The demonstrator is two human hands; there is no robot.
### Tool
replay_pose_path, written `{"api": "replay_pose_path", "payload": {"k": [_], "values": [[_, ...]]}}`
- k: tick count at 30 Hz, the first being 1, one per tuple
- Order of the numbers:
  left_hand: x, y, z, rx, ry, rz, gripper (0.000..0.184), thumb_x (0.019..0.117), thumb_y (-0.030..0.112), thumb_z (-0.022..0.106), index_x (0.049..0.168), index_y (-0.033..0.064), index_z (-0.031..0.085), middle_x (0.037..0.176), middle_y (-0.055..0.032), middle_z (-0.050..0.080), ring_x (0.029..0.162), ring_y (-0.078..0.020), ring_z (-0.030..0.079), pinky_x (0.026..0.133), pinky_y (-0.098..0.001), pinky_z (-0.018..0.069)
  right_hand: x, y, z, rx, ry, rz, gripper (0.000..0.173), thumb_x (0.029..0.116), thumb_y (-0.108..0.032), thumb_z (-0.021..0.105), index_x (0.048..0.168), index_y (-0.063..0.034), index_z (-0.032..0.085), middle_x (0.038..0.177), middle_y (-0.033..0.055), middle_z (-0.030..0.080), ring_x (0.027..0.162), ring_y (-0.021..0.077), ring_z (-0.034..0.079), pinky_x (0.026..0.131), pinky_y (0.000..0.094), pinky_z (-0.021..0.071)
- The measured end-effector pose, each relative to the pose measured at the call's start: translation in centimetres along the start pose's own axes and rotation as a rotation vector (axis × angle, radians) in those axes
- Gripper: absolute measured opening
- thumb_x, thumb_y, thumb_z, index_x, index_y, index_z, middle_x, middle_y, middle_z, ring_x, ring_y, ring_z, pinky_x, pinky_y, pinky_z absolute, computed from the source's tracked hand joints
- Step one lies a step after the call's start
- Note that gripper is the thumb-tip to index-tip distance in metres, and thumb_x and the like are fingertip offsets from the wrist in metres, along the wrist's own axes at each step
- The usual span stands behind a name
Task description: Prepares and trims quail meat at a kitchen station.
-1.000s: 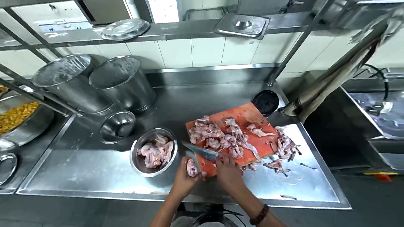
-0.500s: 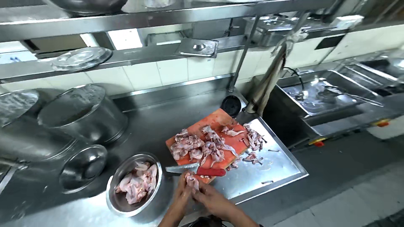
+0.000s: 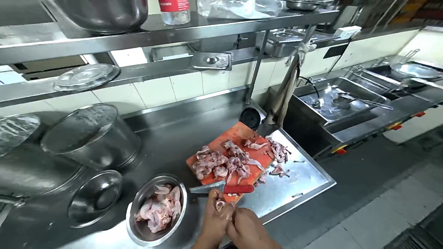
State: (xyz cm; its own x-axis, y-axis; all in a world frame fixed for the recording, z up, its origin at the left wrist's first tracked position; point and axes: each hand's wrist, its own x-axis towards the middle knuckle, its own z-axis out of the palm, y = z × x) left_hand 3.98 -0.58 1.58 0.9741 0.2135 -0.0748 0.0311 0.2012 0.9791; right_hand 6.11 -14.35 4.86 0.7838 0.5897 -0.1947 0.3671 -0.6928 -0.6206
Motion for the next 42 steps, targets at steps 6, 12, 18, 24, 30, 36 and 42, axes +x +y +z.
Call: {"api": "replay_pose_path", "payload": {"k": [6, 12, 18, 24, 30, 36, 42], "values": [[-0.3, 2.0, -0.4, -0.307, 0.125, -0.268, 0.021, 0.0758, -0.003, 0.065, 0.088, 0.0073, 0.052, 0.070, -0.0030, 0.054, 0.059, -0.0120, 0.056, 0.052, -0.0282, 0.0488, -0.5, -0.6, 1.6, -0.018, 0.091, -0.096, 0.037, 0.0980, -0.038, 0.051, 0.089, -0.0052, 0.066, 0.070, 0.0133, 0.065, 0.068, 0.0326, 0.070, 0.058, 0.0556, 0.0538], [0.4, 1.2, -2.3, -0.191, 0.096, -0.244, 0.013, 0.0984, 0.017, 0.060, 0.101, 0.0050, 0.056, 0.072, -0.0012, 0.056, 0.057, -0.0092, 0.055, 0.053, -0.0251, 0.0507, 0.2, -0.5, 2.1, -0.053, 0.100, -0.115, 0.039, 0.0996, -0.040, 0.049, 0.086, -0.0067, 0.064, 0.067, 0.0120, 0.063, 0.065, 0.0314, 0.068, 0.056, 0.0541, 0.0527], [0.1, 2.4, -3.8, -0.320, 0.163, -0.533, 0.058, 0.1115, 0.049, 0.023, 0.091, 0.0083, 0.059, 0.058, -0.0008, 0.054, 0.044, -0.0092, 0.049, 0.041, -0.0240, 0.0421, -0.4, -0.9, 2.0, -0.027, 0.022, -0.136, 0.039, 0.0994, -0.039, 0.051, 0.088, -0.0050, 0.066, 0.071, 0.0148, 0.066, 0.069, 0.0345, 0.070, 0.059, 0.0570, 0.0528], [0.7, 2.2, -4.9, -0.403, 0.041, -0.581, 0.071, 0.1072, 0.061, 0.010, 0.087, 0.0097, 0.056, 0.058, -0.0033, 0.053, 0.039, -0.0095, 0.042, 0.036, -0.0220, 0.0334, -0.7, -0.2, 1.8, -0.065, 0.082, -0.194, 0.037, 0.1002, -0.041, 0.049, 0.086, -0.0085, 0.063, 0.066, 0.0105, 0.061, 0.062, 0.0299, 0.067, 0.053, 0.0528, 0.0504], [2.1, 2.1, -5.3, 0.286, -0.169, 0.066, 0.023, 0.1023, 0.027, 0.057, 0.107, 0.0059, 0.065, 0.091, -0.0003, 0.065, 0.076, -0.0083, 0.061, 0.066, -0.0259, 0.0532, 1.4, 1.9, -0.7, 0.167, -0.214, 0.077, 0.045, 0.1051, -0.046, 0.050, 0.115, -0.0026, 0.061, 0.097, 0.0180, 0.067, 0.092, 0.0345, 0.068, 0.082, 0.0579, 0.0544], [2.1, 2.1, -5.0, 0.890, -0.133, 0.382, 0.020, 0.0944, 0.036, 0.067, 0.104, 0.0194, 0.073, 0.103, 0.0046, 0.071, 0.100, -0.0122, 0.065, 0.090, -0.0401, 0.0543, 1.7, 3.8, -3.3, 0.298, -0.308, 0.123, 0.033, 0.1083, -0.028, 0.046, 0.112, -0.0007, 0.064, 0.092, 0.0133, 0.069, 0.080, 0.0251, 0.068, 0.077, 0.0469, 0.0566], [2.9, 0.9, -3.2, 0.978, -0.333, 0.532, 0.039, 0.1039, 0.042, 0.044, 0.120, 0.0201, 0.072, 0.127, -0.0020, 0.069, 0.129, -0.0201, 0.058, 0.111, -0.0492, 0.0465, 1.3, 1.4, -4.8, 0.003, -0.136, 0.026, 0.027, 0.1067, -0.022, 0.046, 0.116, -0.0029, 0.063, 0.108, 0.0174, 0.069, 0.103, 0.0331, 0.069, 0.091, 0.0539, 0.0548]]}}
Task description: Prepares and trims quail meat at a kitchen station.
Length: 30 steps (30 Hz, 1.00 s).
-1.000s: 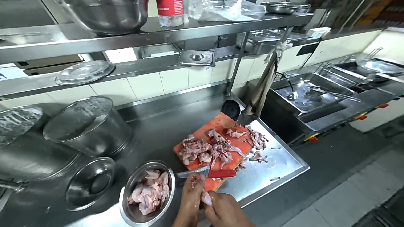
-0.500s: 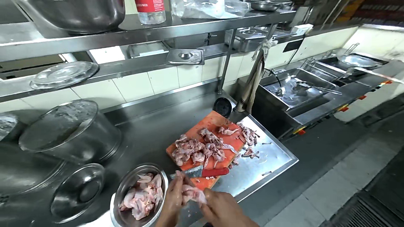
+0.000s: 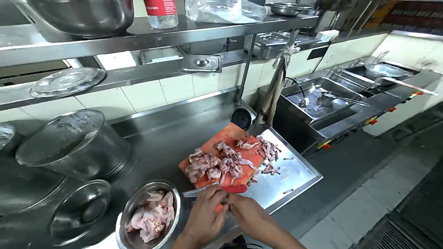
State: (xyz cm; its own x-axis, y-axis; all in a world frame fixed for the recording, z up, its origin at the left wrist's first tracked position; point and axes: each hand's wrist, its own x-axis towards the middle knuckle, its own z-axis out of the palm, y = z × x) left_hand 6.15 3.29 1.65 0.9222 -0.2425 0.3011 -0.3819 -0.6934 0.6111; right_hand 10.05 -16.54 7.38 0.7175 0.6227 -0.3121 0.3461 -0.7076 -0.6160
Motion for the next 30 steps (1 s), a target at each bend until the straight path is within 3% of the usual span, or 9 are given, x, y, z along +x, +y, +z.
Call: {"api": "replay_pose_path", "payload": {"k": [4, 10, 14, 16, 18, 21, 24, 26, 30], "values": [[1.4, -0.5, 1.8, 0.329, 0.337, 0.049, 0.054, 0.1054, 0.042, 0.038, 0.073, 0.0123, 0.069, 0.073, -0.0033, 0.070, 0.076, -0.0203, 0.071, 0.073, -0.0417, 0.0599, -0.2, -0.6, -0.6, 0.052, -0.037, -0.060, 0.027, 0.1061, -0.016, 0.047, 0.121, 0.0013, 0.062, 0.116, 0.0207, 0.066, 0.110, 0.0339, 0.066, 0.098, 0.0520, 0.0523], [3.4, 0.5, 0.0, 0.477, 0.567, 0.101, 0.045, 0.0995, 0.037, 0.045, 0.063, 0.0173, 0.061, 0.068, 0.0022, 0.066, 0.073, -0.0170, 0.067, 0.072, -0.0393, 0.0528, -0.9, -2.4, -0.1, -0.097, 0.070, 0.125, 0.051, 0.1093, -0.047, 0.036, 0.107, -0.0036, 0.063, 0.086, 0.0170, 0.069, 0.086, 0.0363, 0.071, 0.075, 0.0559, 0.0563], [4.5, 4.2, -0.2, -0.231, 0.590, -0.256, 0.046, 0.1051, 0.029, 0.042, 0.069, 0.0094, 0.064, 0.066, 0.0008, 0.060, 0.066, -0.0097, 0.062, 0.067, -0.0313, 0.0555, -0.5, -1.4, 1.0, 0.238, 0.490, -0.241, 0.053, 0.1110, -0.045, 0.034, 0.087, -0.0065, 0.060, 0.061, 0.0050, 0.052, 0.055, 0.0188, 0.056, 0.052, 0.0397, 0.0489], [5.2, 6.2, 0.4, -0.731, 0.607, -0.479, 0.042, 0.1042, 0.023, 0.040, 0.070, 0.0095, 0.062, 0.063, 0.0033, 0.057, 0.059, -0.0072, 0.058, 0.060, -0.0280, 0.0522, 0.5, -1.9, 2.0, 0.379, 0.645, -0.322, 0.051, 0.1115, -0.040, 0.035, 0.089, -0.0042, 0.062, 0.063, 0.0034, 0.054, 0.056, 0.0120, 0.055, 0.054, 0.0327, 0.0496], [5.3, 7.4, 0.7, -1.102, 0.590, -0.585, 0.042, 0.1063, 0.023, 0.035, 0.078, 0.0094, 0.063, 0.069, 0.0026, 0.061, 0.066, -0.0064, 0.062, 0.066, -0.0256, 0.0555, 1.0, -2.7, 2.7, 0.456, 0.720, -0.343, 0.053, 0.1116, -0.037, 0.035, 0.101, 0.0018, 0.069, 0.075, 0.0070, 0.067, 0.068, 0.0099, 0.066, 0.066, 0.0314, 0.0582], [5.3, 7.4, 1.2, -1.087, 0.567, -0.638, 0.048, 0.1100, 0.032, 0.029, 0.091, 0.0066, 0.065, 0.080, -0.0001, 0.064, 0.076, -0.0072, 0.063, 0.074, -0.0261, 0.0548, 1.7, -2.5, 2.7, 0.545, 0.683, -0.280, 0.051, 0.1115, -0.037, 0.036, 0.097, -0.0006, 0.067, 0.073, 0.0040, 0.064, 0.067, 0.0086, 0.064, 0.065, 0.0303, 0.0563], [4.3, 5.9, 1.5, -0.885, 0.354, -0.419, 0.062, 0.1070, 0.052, 0.036, 0.127, -0.0039, 0.055, 0.112, -0.0066, 0.063, 0.103, -0.0068, 0.061, 0.094, -0.0276, 0.0527, 1.7, -1.6, 1.5, 0.750, 0.513, -0.261, 0.038, 0.1117, -0.027, 0.035, 0.105, -0.0018, 0.063, 0.076, -0.0005, 0.061, 0.065, 0.0061, 0.058, 0.062, 0.0278, 0.0536], [4.5, 5.4, 1.1, -0.949, 0.214, -0.391, 0.059, 0.0987, 0.053, 0.058, 0.126, 0.0004, 0.055, 0.110, -0.0039, 0.064, 0.101, -0.0077, 0.062, 0.092, -0.0279, 0.0543, 0.8, -1.3, 1.0, 0.861, 0.405, -0.273, 0.034, 0.1110, -0.020, 0.033, 0.117, -0.0007, 0.060, 0.087, -0.0007, 0.065, 0.074, 0.0039, 0.062, 0.071, 0.0260, 0.0568], [4.6, 6.0, 1.1, -1.171, 0.189, -0.498, 0.034, 0.0925, 0.027, 0.068, 0.114, 0.0048, 0.055, 0.096, -0.0021, 0.063, 0.086, -0.0095, 0.063, 0.077, -0.0279, 0.0561, 0.0, -0.5, 1.4, 0.778, 0.341, -0.285, 0.024, 0.1076, -0.015, 0.035, 0.109, -0.0036, 0.056, 0.073, -0.0024, 0.053, 0.059, 0.0052, 0.051, 0.056, 0.0259, 0.0483]]}}
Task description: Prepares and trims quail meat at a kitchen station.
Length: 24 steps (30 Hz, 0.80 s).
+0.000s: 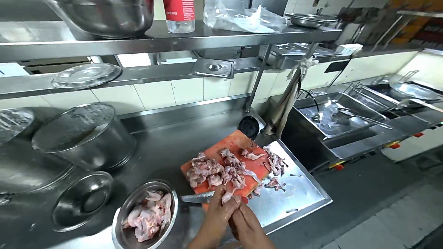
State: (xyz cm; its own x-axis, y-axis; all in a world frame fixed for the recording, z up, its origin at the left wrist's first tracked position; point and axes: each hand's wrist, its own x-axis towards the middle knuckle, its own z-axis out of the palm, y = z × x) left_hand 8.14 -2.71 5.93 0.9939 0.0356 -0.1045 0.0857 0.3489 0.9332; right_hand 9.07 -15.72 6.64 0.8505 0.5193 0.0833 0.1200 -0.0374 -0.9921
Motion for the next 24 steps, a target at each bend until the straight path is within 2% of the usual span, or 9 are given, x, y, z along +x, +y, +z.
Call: {"api": "replay_pose_path", "payload": {"k": [1, 3, 9, 13, 16, 20, 21, 23, 24], "values": [[-0.1, 0.0, 0.3, -0.048, 0.029, 0.007, 0.032, 0.0914, 0.024, 0.068, 0.112, 0.0051, 0.053, 0.094, -0.0024, 0.062, 0.083, -0.0095, 0.063, 0.073, -0.0271, 0.0560, -0.1, 0.1, -0.1, -0.105, 0.011, -0.039, 0.026, 0.1074, -0.015, 0.037, 0.109, -0.0003, 0.058, 0.076, 0.0013, 0.057, 0.064, 0.0071, 0.056, 0.062, 0.0276, 0.0527], [-0.4, 0.0, 1.0, -0.117, 0.084, 0.025, 0.034, 0.0878, 0.017, 0.069, 0.113, 0.0044, 0.050, 0.097, -0.0043, 0.061, 0.086, -0.0107, 0.063, 0.076, -0.0279, 0.0563, -0.3, 0.1, 0.0, -0.275, 0.052, -0.106, 0.028, 0.1052, -0.013, 0.040, 0.109, 0.0041, 0.062, 0.082, 0.0082, 0.065, 0.075, 0.0110, 0.065, 0.074, 0.0313, 0.0574], [-0.7, 0.4, 1.9, -0.138, 0.106, 0.142, 0.031, 0.0823, 0.008, 0.070, 0.105, 0.0070, 0.049, 0.089, -0.0009, 0.058, 0.080, -0.0087, 0.061, 0.070, -0.0250, 0.0542, -0.9, -0.2, 0.2, -0.288, 0.098, -0.170, 0.026, 0.1031, -0.016, 0.041, 0.098, -0.0021, 0.063, 0.072, 0.0026, 0.061, 0.065, 0.0061, 0.060, 0.063, 0.0269, 0.0537], [-0.4, 0.4, 2.4, -0.134, 0.267, 0.174, 0.024, 0.0769, -0.003, 0.063, 0.094, 0.0074, 0.050, 0.081, -0.0009, 0.056, 0.070, -0.0087, 0.058, 0.061, -0.0238, 0.0512, -1.3, 0.7, 0.5, -0.325, 0.067, -0.186, 0.032, 0.1043, -0.019, 0.040, 0.092, -0.0022, 0.063, 0.067, 0.0044, 0.059, 0.061, 0.0099, 0.059, 0.057, 0.0305, 0.0517], [0.0, 0.4, 1.9, -0.078, 0.261, 0.164, 0.024, 0.0838, 0.003, 0.071, 0.099, 0.0048, 0.052, 0.085, -0.0035, 0.059, 0.076, -0.0112, 0.060, 0.068, -0.0264, 0.0532, -1.1, 0.6, 0.0, -0.416, 0.053, -0.167, 0.030, 0.1033, -0.019, 0.042, 0.090, -0.0021, 0.062, 0.064, 0.0052, 0.056, 0.057, 0.0135, 0.058, 0.053, 0.0340, 0.0501], [-0.2, 0.6, 0.6, 0.053, 0.328, 0.070, 0.030, 0.0870, 0.011, 0.071, 0.111, 0.0011, 0.056, 0.097, -0.0070, 0.064, 0.086, -0.0126, 0.065, 0.075, -0.0276, 0.0564, -1.1, 1.1, -0.1, -0.472, -0.004, -0.127, 0.030, 0.1024, -0.020, 0.042, 0.086, -0.0028, 0.060, 0.060, 0.0064, 0.053, 0.053, 0.0188, 0.056, 0.050, 0.0396, 0.0478], [-0.3, 0.7, 0.4, 0.051, 0.341, 0.016, 0.027, 0.0899, 0.012, 0.068, 0.112, 0.0013, 0.057, 0.096, -0.0068, 0.065, 0.082, -0.0119, 0.065, 0.071, -0.0272, 0.0563, -1.2, 1.2, -0.1, -0.467, -0.027, -0.111, 0.031, 0.1025, -0.020, 0.042, 0.086, -0.0022, 0.061, 0.060, 0.0074, 0.054, 0.053, 0.0204, 0.058, 0.050, 0.0415, 0.0485], [-0.3, 0.6, 0.2, 0.010, 0.378, -0.079, 0.013, 0.0969, 0.012, 0.061, 0.106, 0.0026, 0.059, 0.080, -0.0040, 0.062, 0.064, -0.0100, 0.060, 0.057, -0.0256, 0.0524, -1.2, 1.1, 0.1, -0.453, -0.066, -0.069, 0.031, 0.1019, -0.020, 0.043, 0.086, -0.0009, 0.062, 0.061, 0.0097, 0.056, 0.056, 0.0235, 0.060, 0.053, 0.0447, 0.0493], [-0.3, 0.6, 0.1, -0.011, 0.383, -0.118, 0.011, 0.1005, 0.013, 0.057, 0.104, 0.0032, 0.060, 0.074, -0.0027, 0.059, 0.059, -0.0098, 0.057, 0.054, -0.0257, 0.0510, -1.2, 1.1, 0.1, -0.441, -0.080, -0.043, 0.031, 0.1020, -0.019, 0.044, 0.087, -0.0002, 0.063, 0.063, 0.0109, 0.057, 0.058, 0.0248, 0.061, 0.054, 0.0462, 0.0500]]}}
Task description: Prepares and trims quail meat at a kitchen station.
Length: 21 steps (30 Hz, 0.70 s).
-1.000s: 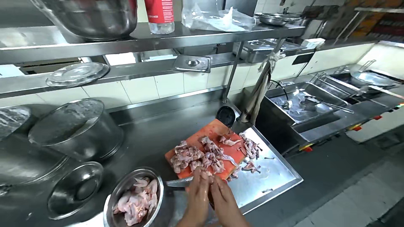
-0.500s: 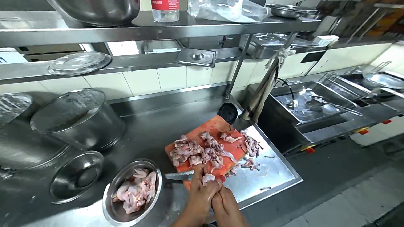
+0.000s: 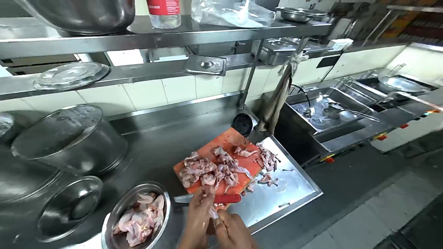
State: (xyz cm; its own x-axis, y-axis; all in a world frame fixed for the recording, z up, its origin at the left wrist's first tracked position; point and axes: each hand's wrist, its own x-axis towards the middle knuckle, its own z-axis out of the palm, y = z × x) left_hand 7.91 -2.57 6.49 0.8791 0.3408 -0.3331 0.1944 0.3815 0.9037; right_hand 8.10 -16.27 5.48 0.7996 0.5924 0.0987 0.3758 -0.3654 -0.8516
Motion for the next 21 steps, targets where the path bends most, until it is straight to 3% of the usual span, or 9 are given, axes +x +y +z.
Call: {"api": "replay_pose_path", "payload": {"k": [3, 6, 8, 9, 11, 12, 14, 16, 21], "values": [[0.3, -0.5, -0.6, -0.062, -0.019, -0.112, 0.020, 0.1068, 0.017, 0.049, 0.106, 0.0024, 0.062, 0.067, -0.0023, 0.058, 0.056, -0.0108, 0.058, 0.055, -0.0270, 0.0529, -0.2, -0.1, 0.0, 0.020, -0.046, 0.052, 0.031, 0.1017, -0.019, 0.045, 0.087, 0.0006, 0.063, 0.064, 0.0127, 0.058, 0.061, 0.0265, 0.062, 0.057, 0.0477, 0.0503], [1.0, -1.5, -1.1, -0.070, -0.085, -0.159, 0.035, 0.1112, 0.025, 0.039, 0.095, 0.0033, 0.062, 0.062, -0.0016, 0.055, 0.051, -0.0108, 0.055, 0.051, -0.0268, 0.0512, -0.6, 0.1, -0.3, 0.032, -0.103, 0.086, 0.032, 0.1023, -0.020, 0.045, 0.090, 0.0017, 0.064, 0.069, 0.0145, 0.061, 0.066, 0.0287, 0.065, 0.063, 0.0504, 0.0524], [1.8, -2.6, -1.9, 0.154, -0.178, -0.021, 0.037, 0.1099, 0.025, 0.038, 0.092, 0.0047, 0.063, 0.067, -0.0012, 0.059, 0.058, -0.0101, 0.058, 0.057, -0.0266, 0.0528, -0.8, 0.8, -0.3, 0.045, -0.100, 0.089, 0.032, 0.1026, -0.019, 0.044, 0.090, 0.0016, 0.064, 0.070, 0.0143, 0.063, 0.067, 0.0278, 0.066, 0.064, 0.0498, 0.0535], [2.5, -3.2, -2.4, 0.346, -0.207, 0.094, 0.035, 0.1068, 0.028, 0.044, 0.094, 0.0050, 0.066, 0.074, -0.0011, 0.064, 0.066, -0.0105, 0.063, 0.065, -0.0294, 0.0557, -0.8, 1.2, -0.4, 0.044, -0.101, 0.094, 0.032, 0.1032, -0.020, 0.044, 0.091, 0.0015, 0.065, 0.071, 0.0145, 0.064, 0.068, 0.0278, 0.067, 0.065, 0.0501, 0.0541], [3.6, -3.8, -3.5, 0.687, -0.210, 0.239, 0.041, 0.0985, 0.047, 0.058, 0.085, 0.0097, 0.069, 0.088, -0.0021, 0.064, 0.082, -0.0144, 0.063, 0.078, -0.0383, 0.0548, -0.9, 2.1, -0.3, 0.021, -0.111, 0.095, 0.033, 0.1050, -0.022, 0.043, 0.090, -0.0002, 0.064, 0.072, 0.0137, 0.063, 0.068, 0.0269, 0.066, 0.064, 0.0489, 0.0538], [3.8, -3.9, -3.8, 0.795, -0.193, 0.254, 0.049, 0.0947, 0.057, 0.060, 0.075, 0.0124, 0.066, 0.086, -0.0018, 0.062, 0.081, -0.0157, 0.061, 0.077, -0.0409, 0.0535, -0.9, 2.4, -0.3, 0.004, -0.118, 0.099, 0.033, 0.1047, -0.023, 0.044, 0.090, -0.0003, 0.063, 0.071, 0.0137, 0.062, 0.068, 0.0273, 0.065, 0.064, 0.0491, 0.0531], [4.0, -4.1, -3.9, 0.842, -0.180, 0.211, 0.056, 0.0926, 0.063, 0.059, 0.063, 0.0153, 0.059, 0.069, 0.0025, 0.055, 0.064, -0.0130, 0.055, 0.064, -0.0388, 0.0495, -0.7, 2.8, -0.3, -0.036, -0.126, 0.102, 0.032, 0.1040, -0.023, 0.044, 0.090, -0.0009, 0.063, 0.069, 0.0134, 0.061, 0.067, 0.0279, 0.065, 0.062, 0.0495, 0.0519], [3.7, -4.0, -3.8, 0.749, -0.179, 0.121, 0.054, 0.0942, 0.057, 0.060, 0.060, 0.0149, 0.056, 0.056, 0.0043, 0.049, 0.052, -0.0113, 0.050, 0.055, -0.0361, 0.0446, -0.7, 2.8, -0.3, -0.058, -0.134, 0.109, 0.032, 0.1033, -0.023, 0.044, 0.090, -0.0010, 0.063, 0.070, 0.0137, 0.061, 0.067, 0.0286, 0.065, 0.063, 0.0501, 0.0523], [4.0, -4.1, -4.2, 0.447, -0.116, 0.113, 0.044, 0.0990, 0.036, 0.059, 0.062, 0.0116, 0.058, 0.055, 0.0040, 0.049, 0.049, -0.0084, 0.049, 0.050, -0.0289, 0.0436, -1.5, 2.3, -0.2, -0.031, -0.113, 0.112, 0.031, 0.1028, -0.021, 0.046, 0.094, 0.0011, 0.065, 0.071, 0.0144, 0.063, 0.067, 0.0285, 0.066, 0.063, 0.0503, 0.0538]]}}
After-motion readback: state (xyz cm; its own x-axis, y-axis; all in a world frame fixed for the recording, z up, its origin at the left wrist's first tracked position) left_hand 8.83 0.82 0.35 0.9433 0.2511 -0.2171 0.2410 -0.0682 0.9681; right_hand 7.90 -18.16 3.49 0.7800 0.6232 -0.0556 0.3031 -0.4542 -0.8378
